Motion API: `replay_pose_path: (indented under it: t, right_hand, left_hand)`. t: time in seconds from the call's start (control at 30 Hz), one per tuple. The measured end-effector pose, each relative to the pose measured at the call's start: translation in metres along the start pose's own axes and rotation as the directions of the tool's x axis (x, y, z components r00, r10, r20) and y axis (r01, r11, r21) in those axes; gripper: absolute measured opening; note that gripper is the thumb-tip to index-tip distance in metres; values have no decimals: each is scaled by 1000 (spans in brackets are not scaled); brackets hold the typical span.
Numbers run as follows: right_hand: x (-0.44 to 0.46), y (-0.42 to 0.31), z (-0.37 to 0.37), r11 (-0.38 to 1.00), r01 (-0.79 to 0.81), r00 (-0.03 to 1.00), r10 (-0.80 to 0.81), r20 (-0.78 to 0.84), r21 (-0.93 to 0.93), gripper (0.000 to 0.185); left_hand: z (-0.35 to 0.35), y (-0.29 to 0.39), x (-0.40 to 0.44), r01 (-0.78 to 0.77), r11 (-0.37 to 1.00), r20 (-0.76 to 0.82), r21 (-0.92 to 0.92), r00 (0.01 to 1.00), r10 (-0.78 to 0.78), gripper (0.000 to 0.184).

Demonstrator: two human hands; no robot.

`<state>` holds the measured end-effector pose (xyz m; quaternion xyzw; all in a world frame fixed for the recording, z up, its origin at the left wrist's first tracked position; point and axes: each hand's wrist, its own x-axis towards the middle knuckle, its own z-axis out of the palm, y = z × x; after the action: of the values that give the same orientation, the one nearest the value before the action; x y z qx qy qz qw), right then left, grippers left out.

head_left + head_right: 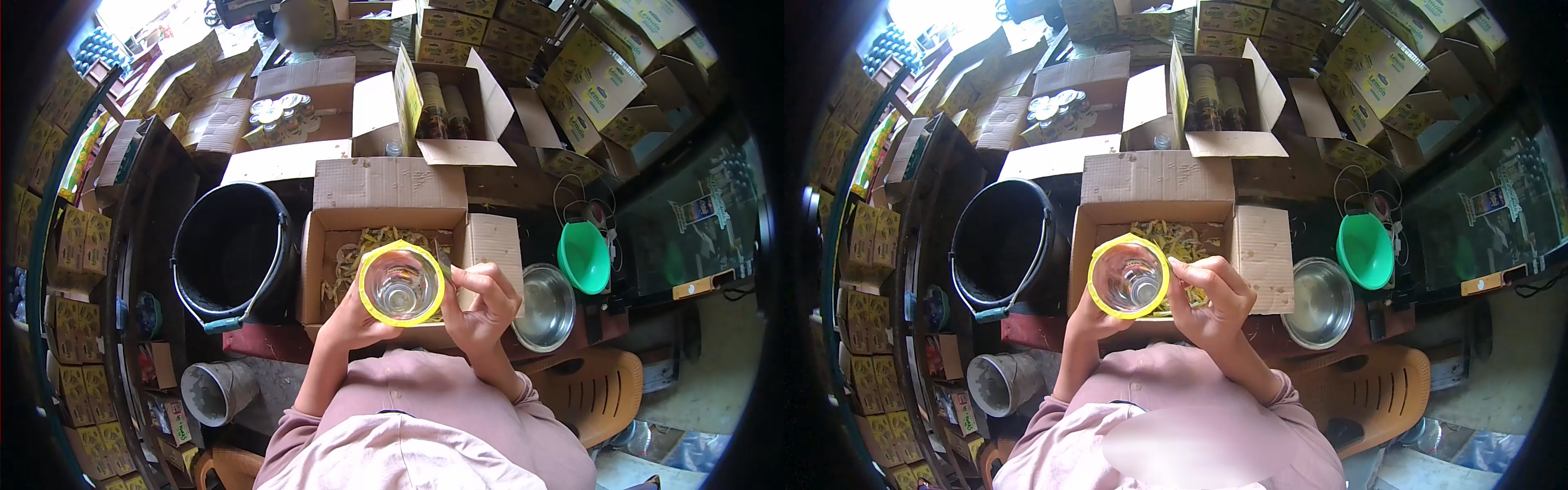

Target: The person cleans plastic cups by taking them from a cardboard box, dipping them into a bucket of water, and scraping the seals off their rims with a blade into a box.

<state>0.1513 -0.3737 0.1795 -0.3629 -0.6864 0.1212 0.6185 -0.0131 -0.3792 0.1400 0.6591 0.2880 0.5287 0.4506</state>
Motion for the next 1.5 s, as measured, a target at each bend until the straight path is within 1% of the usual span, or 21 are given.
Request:
replay_pose_path:
  t: [0.03, 0.13, 0.23, 0.27, 0.33, 0.37, 0.43, 0.53, 0.57, 0.67, 0.77, 0.87, 0.9, 1.0, 1.17, 1.3, 1.37, 1.5]
  right_hand:
    - [0, 0, -1, 1000, -7, 1000, 7, 8, 4, 20]
    - [1, 0, -2, 1000, -16, 999, 16, 30, -2, 20]
    - [3, 1, -3, 1000, -13, 999, 13, 49, 4, 20]
    - [4, 1, -3, 1000, -9, 998, 8, 57, 12, 20]
    - [5, -1, -5, 997, -56, 995, 52, 86, 43, 20]
    - [5, -2, -6, 995, -80, 992, 74, 100, 59, 20]
    - [3, 0, -7, 996, -75, 991, 69, 112, 51, 21]
    - [3, 2, -7, 996, -78, 990, 72, 121, 44, 21]
    - [4, 2, -7, 996, -80, 990, 74, 124, 44, 21]
    - [6, 0, -8, 995, -84, 986, 76, 147, 49, 20]
    - [5, -4, -4, 994, -97, 988, 89, 123, 56, 21]
    - [4, -6, -3, 992, -125, 987, 121, 105, 34, 21]
    - [3, -5, -3, 991, -132, 987, 128, 94, 33, 21]
    - [-1, -4, -3, 990, -138, 988, 136, 75, 24, 20]
    - [-1, -8, -4, 995, -104, 992, 103, 78, 10, 19]
    - [-3, -14, -4, 993, -110, 992, 112, 57, -38, 17]
    - [-3, -15, -5, 992, -106, 993, 108, 36, -71, 17]
    - [-5, -15, -3, 995, -35, 999, 38, 30, -91, 17]
  left_hand:
    - [-1, 0, -1, 12, 1000, -5, -5, 1000, -12, 73]
    - [-5, -1, -1, 44, 998, 49, 41, 998, -46, 71]
    - [-5, 0, -1, 38, 997, 95, 63, 994, -44, 68]
    - [-5, 0, -1, 51, 999, 87, 10, 995, -52, 68]
    - [-3, -1, -1, 73, 993, 71, -93, 995, -66, 68]
    - [-3, -1, -2, 73, 993, 75, -97, 995, -66, 68]
    - [-4, -2, -2, 71, 992, 81, -103, 995, -63, 67]
    - [-4, 6, 2, 90, 989, 146, -119, 987, -72, 68]
    - [-3, 3, 1, 106, 985, 145, -137, 986, -86, 69]
    - [-6, 2, 1, 158, 951, 165, -264, 979, -117, 69]
    - [-1, 5, 6, 62, 960, 78, -273, 996, -42, 71]
    - [3, -2, 5, 66, 982, -8, -176, 998, -68, 75]
    - [4, -8, 4, 65, 973, -15, -221, 997, -70, 77]
    - [3, -12, 2, 33, 973, -8, -227, 999, -36, 75]
    - [5, -11, 2, 54, 950, -26, -308, 998, -65, 74]
    - [7, -14, 0, 61, 925, -43, -375, 996, -84, 73]
    - [6, -13, 1, 48, 933, -37, -358, 997, -66, 73]
    - [6, -10, 3, 14, 956, -30, -292, 999, -23, 72]
